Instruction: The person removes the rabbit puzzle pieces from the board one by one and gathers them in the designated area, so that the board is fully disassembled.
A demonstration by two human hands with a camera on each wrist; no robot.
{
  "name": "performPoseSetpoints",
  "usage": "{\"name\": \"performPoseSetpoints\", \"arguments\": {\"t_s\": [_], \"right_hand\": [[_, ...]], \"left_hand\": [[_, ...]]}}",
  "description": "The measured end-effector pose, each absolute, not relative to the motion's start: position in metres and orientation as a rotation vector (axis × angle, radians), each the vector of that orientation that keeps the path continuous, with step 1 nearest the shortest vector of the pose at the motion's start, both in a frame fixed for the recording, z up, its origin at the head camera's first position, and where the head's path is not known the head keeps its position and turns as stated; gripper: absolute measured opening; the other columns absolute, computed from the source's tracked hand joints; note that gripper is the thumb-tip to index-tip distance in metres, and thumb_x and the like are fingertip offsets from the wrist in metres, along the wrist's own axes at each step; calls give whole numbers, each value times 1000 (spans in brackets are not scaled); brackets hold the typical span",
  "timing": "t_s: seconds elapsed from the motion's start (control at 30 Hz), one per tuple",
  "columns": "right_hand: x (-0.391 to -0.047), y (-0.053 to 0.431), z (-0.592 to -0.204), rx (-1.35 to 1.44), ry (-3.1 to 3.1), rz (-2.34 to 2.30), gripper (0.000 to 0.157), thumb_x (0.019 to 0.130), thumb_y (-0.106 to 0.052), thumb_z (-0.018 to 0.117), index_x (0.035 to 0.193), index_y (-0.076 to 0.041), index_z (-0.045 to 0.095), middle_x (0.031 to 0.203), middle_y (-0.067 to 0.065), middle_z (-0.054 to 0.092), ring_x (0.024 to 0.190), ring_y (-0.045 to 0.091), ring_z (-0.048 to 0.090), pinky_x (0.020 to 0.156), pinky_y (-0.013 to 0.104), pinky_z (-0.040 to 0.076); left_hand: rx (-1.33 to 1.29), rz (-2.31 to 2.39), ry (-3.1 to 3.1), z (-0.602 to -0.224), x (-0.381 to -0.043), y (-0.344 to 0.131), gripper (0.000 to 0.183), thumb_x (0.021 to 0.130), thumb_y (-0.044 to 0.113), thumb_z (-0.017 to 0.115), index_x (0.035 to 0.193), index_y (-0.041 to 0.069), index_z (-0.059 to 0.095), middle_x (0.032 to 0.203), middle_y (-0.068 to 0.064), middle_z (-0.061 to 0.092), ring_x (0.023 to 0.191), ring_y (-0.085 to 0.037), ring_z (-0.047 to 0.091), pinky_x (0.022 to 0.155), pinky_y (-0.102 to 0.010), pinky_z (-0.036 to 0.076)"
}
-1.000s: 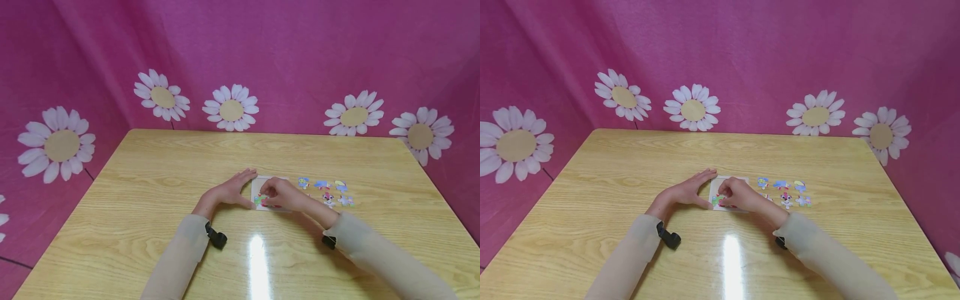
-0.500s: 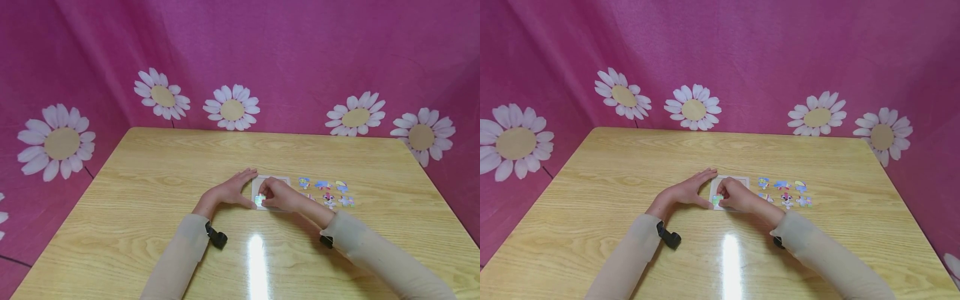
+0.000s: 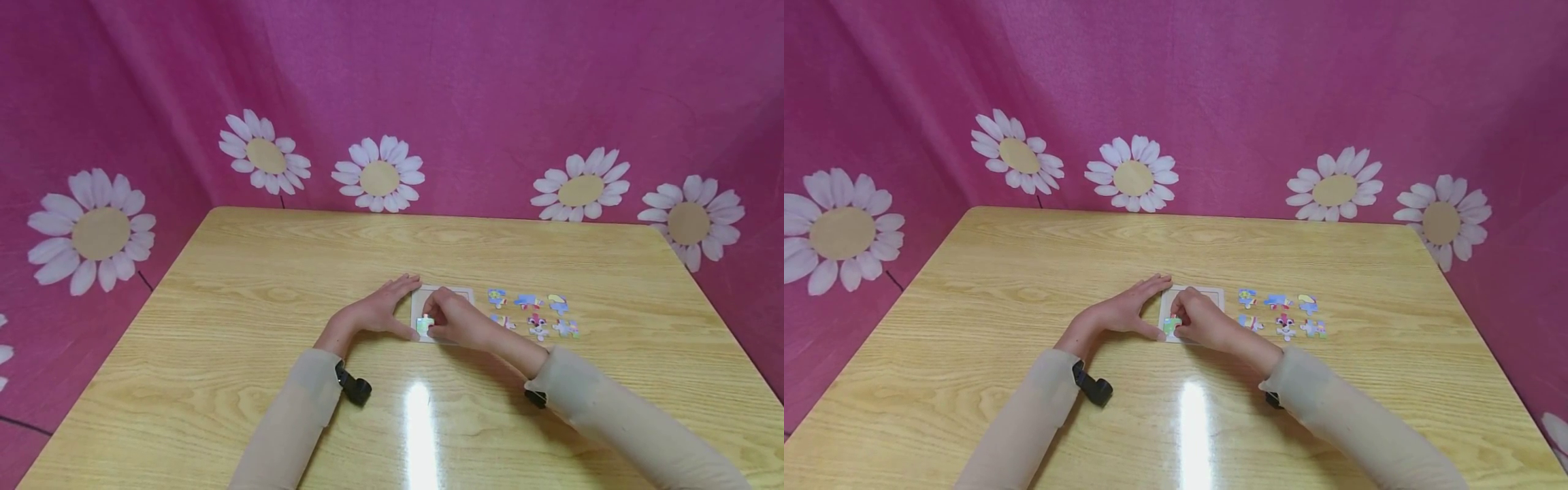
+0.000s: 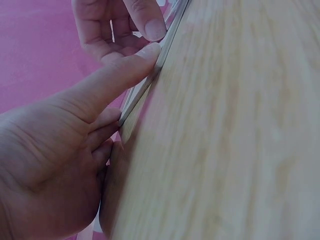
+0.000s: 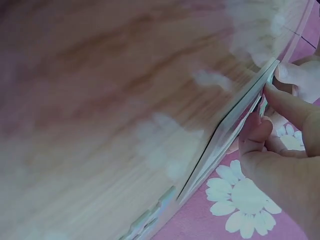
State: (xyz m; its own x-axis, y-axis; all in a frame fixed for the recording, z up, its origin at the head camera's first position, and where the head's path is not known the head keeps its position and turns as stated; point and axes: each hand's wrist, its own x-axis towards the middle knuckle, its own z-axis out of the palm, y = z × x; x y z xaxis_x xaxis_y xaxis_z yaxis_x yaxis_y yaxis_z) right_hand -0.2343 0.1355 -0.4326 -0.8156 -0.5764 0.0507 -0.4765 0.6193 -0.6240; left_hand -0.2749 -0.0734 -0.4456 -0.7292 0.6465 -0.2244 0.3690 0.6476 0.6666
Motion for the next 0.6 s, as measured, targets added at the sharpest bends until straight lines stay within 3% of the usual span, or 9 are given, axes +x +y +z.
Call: {"name": "performPoseSetpoints", "arguments": {"t_s": [0.37,0.6], "right_hand": [[-228,134,-432,-915,2808,-971,20,79,7,75,92,1,62,86,11,66,78,16,63,68,22,55],[-228,134,-431,-897,2783,-1083,14,81,9,70,89,-1,64,80,10,68,73,12,63,65,18,53]], "left_hand": [[821,841,2413,-446,-276,-73,97,81,37,79,157,16,21,167,1,11,156,-19,-1,128,-44,2],[806,856,2404,-445,-275,-73,97,81,37,78,157,16,21,167,1,11,156,-19,-1,128,-45,2]]}}
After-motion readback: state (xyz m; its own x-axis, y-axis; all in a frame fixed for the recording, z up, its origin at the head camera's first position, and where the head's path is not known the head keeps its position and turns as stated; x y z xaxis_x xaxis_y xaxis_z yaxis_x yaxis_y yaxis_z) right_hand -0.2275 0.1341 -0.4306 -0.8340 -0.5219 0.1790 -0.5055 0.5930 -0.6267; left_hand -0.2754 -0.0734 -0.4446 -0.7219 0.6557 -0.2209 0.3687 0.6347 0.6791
